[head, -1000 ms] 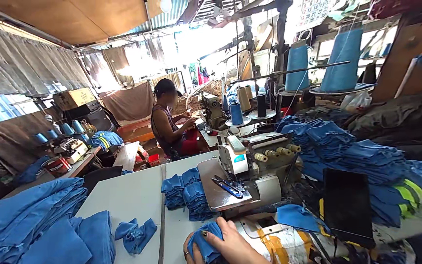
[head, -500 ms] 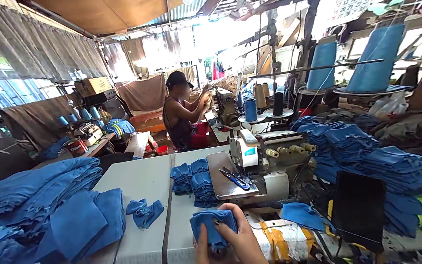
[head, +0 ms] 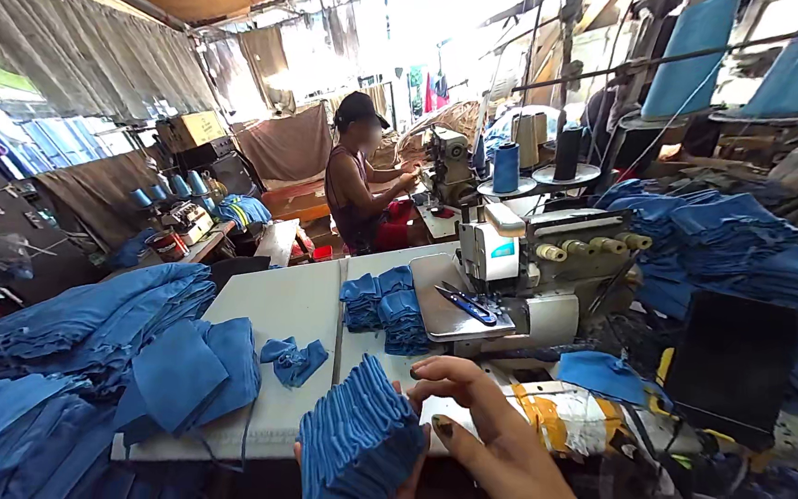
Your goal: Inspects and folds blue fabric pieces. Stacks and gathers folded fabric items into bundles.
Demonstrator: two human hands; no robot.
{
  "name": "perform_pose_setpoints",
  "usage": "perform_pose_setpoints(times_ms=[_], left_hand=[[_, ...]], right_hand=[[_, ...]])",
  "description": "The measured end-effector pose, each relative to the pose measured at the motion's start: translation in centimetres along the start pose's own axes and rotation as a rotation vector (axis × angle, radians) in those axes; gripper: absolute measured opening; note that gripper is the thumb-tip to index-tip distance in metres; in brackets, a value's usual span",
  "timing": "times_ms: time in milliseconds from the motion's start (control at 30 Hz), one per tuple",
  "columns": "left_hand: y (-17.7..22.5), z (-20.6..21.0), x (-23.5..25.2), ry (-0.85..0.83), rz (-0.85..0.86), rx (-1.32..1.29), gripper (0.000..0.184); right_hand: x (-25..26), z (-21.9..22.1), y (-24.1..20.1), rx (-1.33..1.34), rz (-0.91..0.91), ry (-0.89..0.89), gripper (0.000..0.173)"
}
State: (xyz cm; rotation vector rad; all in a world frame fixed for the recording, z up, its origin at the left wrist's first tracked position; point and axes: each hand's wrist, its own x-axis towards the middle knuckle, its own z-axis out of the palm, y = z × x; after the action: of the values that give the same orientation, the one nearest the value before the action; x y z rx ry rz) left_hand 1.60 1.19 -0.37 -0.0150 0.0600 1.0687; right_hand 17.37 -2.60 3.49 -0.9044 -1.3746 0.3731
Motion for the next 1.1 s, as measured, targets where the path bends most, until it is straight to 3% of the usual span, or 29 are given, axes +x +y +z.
perform_pose_setpoints(times_ms=[100,267,500,667,767,900,1033,1100], left_hand=[[-0.2,0.1,-1.4,-0.007,0.004,0.000,0.055],[-0.6,0.2,-2.3,-0.051,0.054,0.064,0.044],[-0.6,0.1,-2.5,-0.107,-0.022,0.016,0.048],[-0.9,0.7,-2.8,-0.010,0.005,0.054,0.046],[-0.9,0.3,-2.7,-0.057,-0.046,0.031,0.046],[-0.4,0.0,-1.9,-0.175,-0.211,0.024,0.068],[-1.2,0.5,-2.6,-0.076,-0.113,-0.008,0.049],[-0.8,0.0,-2.3,-0.103,-0.154,-0.023,0.057]], right_hand=[[0.0,-0.5,-0.6,-0.053,-0.043,-0.054,0.024],[-0.6,0.3,-1.7,-0.158,-0.037,-0.098,0.027],[-0.7,0.6,-2.1,-0.210,-0.042,-0.038,0.025],[-0.8,0.3,-2.1,-0.326,-0.118,-0.055,0.033],[-0.8,0.2,-1.9,-0.351,-0.149,-0.038,0.027],[-0.8,-0.4,-1.9,-0.277,-0.134,-0.043,0.026],[-0.7,-0.5,-2.0,-0.380,-0.180,-0.034,0.025],[-0.7,-0.4,-2.0,-0.423,-0.205,-0.004,0.024]])
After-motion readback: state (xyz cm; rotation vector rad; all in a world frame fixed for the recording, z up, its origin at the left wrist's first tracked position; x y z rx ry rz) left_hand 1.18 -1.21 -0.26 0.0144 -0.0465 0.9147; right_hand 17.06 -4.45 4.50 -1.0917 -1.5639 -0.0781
